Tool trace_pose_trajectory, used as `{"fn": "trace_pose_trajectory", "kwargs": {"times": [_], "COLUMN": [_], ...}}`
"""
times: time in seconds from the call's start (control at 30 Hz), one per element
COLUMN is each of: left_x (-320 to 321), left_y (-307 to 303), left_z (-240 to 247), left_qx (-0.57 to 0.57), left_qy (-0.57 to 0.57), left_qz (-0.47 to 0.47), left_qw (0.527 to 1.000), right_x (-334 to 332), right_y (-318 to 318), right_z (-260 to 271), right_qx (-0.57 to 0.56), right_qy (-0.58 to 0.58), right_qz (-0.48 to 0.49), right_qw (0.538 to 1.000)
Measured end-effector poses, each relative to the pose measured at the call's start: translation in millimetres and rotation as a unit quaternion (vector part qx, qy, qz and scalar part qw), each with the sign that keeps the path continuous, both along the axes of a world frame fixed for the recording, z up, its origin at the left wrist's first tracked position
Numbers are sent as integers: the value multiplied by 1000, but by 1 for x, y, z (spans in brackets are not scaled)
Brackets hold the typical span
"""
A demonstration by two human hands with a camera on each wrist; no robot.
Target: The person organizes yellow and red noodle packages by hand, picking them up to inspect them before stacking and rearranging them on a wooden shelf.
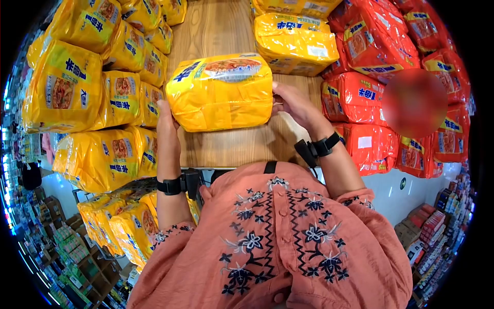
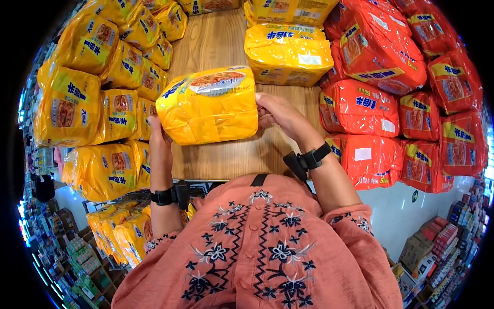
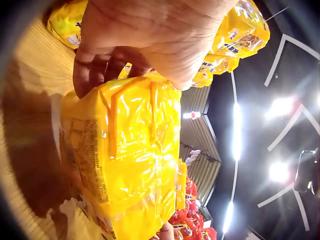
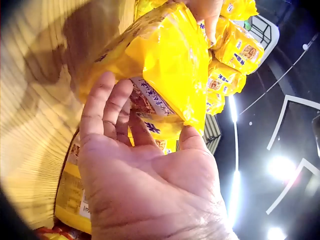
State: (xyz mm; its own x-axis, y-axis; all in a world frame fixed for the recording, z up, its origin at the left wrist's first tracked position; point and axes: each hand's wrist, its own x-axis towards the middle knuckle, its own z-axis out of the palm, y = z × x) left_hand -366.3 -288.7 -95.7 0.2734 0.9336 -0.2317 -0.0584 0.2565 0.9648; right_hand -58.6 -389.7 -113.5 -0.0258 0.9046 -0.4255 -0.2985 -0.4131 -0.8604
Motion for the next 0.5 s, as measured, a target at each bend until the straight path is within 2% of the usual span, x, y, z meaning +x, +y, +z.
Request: {"fn": "trace_pose_trajectory", "kwargs": {"times": [0.17, 0.3, 0.37, 0.5], "left_x": [-12, -11, -11, 6], "left_y": [1, 2, 2, -4], "left_z": [-15, -22, -26, -5], "left_qx": [10, 26, 16, -2], "left_qy": [-46, 1, -19, -83], "left_qz": [10, 2, 10, 45], "left_qw": [999, 1000, 1000, 996], "right_x": [2, -6, -7, -7], "right_y": [1, -1, 0, 0], "right_z": [-9, -5, -3, 3], "right_qx": [9, 10, 15, 45], "right_qy": [33, 18, 8, 35], "right_qz": [-21, -31, -30, -34], "right_qw": [999, 999, 999, 998]}}
